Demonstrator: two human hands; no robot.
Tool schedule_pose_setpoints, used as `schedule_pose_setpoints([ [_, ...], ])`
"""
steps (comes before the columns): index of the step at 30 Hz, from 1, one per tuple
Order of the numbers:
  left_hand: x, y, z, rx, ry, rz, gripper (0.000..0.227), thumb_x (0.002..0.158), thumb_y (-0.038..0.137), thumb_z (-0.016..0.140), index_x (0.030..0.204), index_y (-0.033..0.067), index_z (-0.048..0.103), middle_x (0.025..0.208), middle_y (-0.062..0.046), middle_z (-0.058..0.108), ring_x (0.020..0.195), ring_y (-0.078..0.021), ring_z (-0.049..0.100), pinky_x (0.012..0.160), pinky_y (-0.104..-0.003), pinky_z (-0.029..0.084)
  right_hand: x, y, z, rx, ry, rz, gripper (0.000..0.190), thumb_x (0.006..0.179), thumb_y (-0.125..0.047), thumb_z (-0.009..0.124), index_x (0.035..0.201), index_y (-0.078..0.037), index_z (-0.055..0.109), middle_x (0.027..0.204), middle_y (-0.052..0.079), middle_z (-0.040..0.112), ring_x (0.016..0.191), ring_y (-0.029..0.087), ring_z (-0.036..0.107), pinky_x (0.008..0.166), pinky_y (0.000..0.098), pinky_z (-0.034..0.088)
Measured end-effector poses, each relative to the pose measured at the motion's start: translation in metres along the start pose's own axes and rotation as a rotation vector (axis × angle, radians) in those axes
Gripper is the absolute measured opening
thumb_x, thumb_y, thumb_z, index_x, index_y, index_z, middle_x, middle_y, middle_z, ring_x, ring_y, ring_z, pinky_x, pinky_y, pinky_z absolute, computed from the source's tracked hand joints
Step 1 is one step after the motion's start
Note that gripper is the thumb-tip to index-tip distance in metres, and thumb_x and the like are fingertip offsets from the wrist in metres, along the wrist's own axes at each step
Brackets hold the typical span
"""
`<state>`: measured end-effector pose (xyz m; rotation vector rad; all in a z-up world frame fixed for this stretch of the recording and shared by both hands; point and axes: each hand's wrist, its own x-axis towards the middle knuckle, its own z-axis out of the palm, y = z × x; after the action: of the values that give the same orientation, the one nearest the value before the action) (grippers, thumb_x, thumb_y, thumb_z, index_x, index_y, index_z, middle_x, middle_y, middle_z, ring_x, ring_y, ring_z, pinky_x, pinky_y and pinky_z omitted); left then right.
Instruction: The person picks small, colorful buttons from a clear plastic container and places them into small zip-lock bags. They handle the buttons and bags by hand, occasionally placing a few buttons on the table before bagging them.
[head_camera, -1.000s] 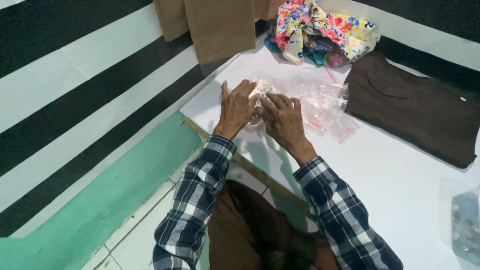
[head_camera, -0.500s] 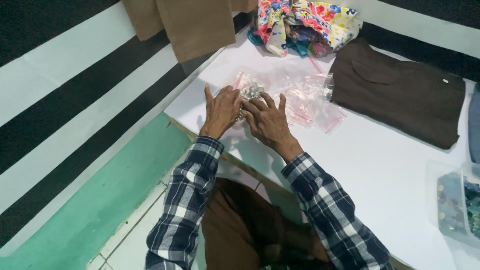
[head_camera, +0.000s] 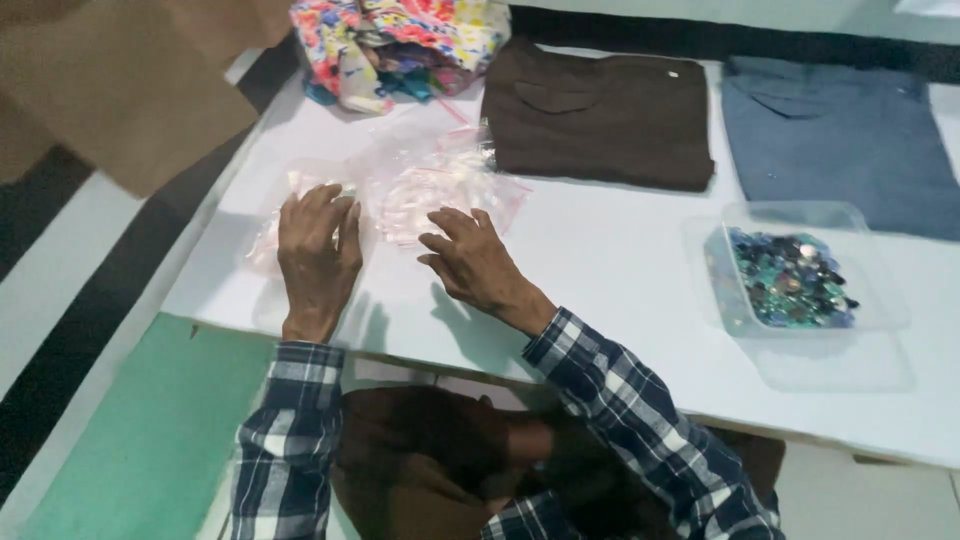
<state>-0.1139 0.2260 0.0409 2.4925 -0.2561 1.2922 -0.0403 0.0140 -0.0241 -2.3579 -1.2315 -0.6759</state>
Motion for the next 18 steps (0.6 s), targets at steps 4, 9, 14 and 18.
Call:
schedule_pose_setpoints([
  [4,0.008,0.055,0.047,-0.106,-0.047,0.092,0.009,0.100,0.014,0.071,0.106,0.0068,0.074,0.109,-0.011,0.072,0.108,-0.0309,0.069,0.093,-0.042,0.053,-0.037,0.036,-0.053,0.065,-0.016,0.096,0.029,0.103,-0.035,0.058,0.110,-0.013,0.076,0.115,0.011,0.072,0.118,0.024,0.068,0.102,0.0388,0.048],
  [9,-0.002,0.129,0.113,-0.444,-0.203,0.044,0.011,0.095,0.018,0.074,0.105,0.0115,0.076,0.101,-0.008,0.075,0.102,-0.0305,0.072,0.082,-0.041,0.057,-0.083,0.046,-0.148,0.193,0.080,0.295,0.018,0.099,-0.020,0.068,0.107,-0.005,0.076,0.104,0.012,0.076,0.106,0.030,0.073,0.087,0.0388,0.059],
  [14,0.015,0.227,0.146,-0.595,-0.258,0.114,0.012,0.094,0.019,0.075,0.104,0.0137,0.076,0.101,-0.007,0.076,0.101,-0.0290,0.073,0.082,-0.040,0.058,-0.152,0.119,-0.224,0.114,0.238,0.416,0.012,0.101,-0.019,0.072,0.111,-0.012,0.075,0.102,0.006,0.076,0.097,0.028,0.073,0.080,0.0367,0.060],
  [18,0.026,0.299,0.180,-0.683,-0.322,0.180,0.013,0.095,0.020,0.073,0.107,0.0162,0.075,0.105,-0.005,0.075,0.105,-0.0238,0.073,0.091,-0.038,0.057,-0.186,0.148,-0.291,-0.011,0.000,0.633,0.018,0.100,-0.016,0.070,0.113,-0.004,0.076,0.096,0.021,0.075,0.092,0.042,0.071,0.079,0.0513,0.057],
])
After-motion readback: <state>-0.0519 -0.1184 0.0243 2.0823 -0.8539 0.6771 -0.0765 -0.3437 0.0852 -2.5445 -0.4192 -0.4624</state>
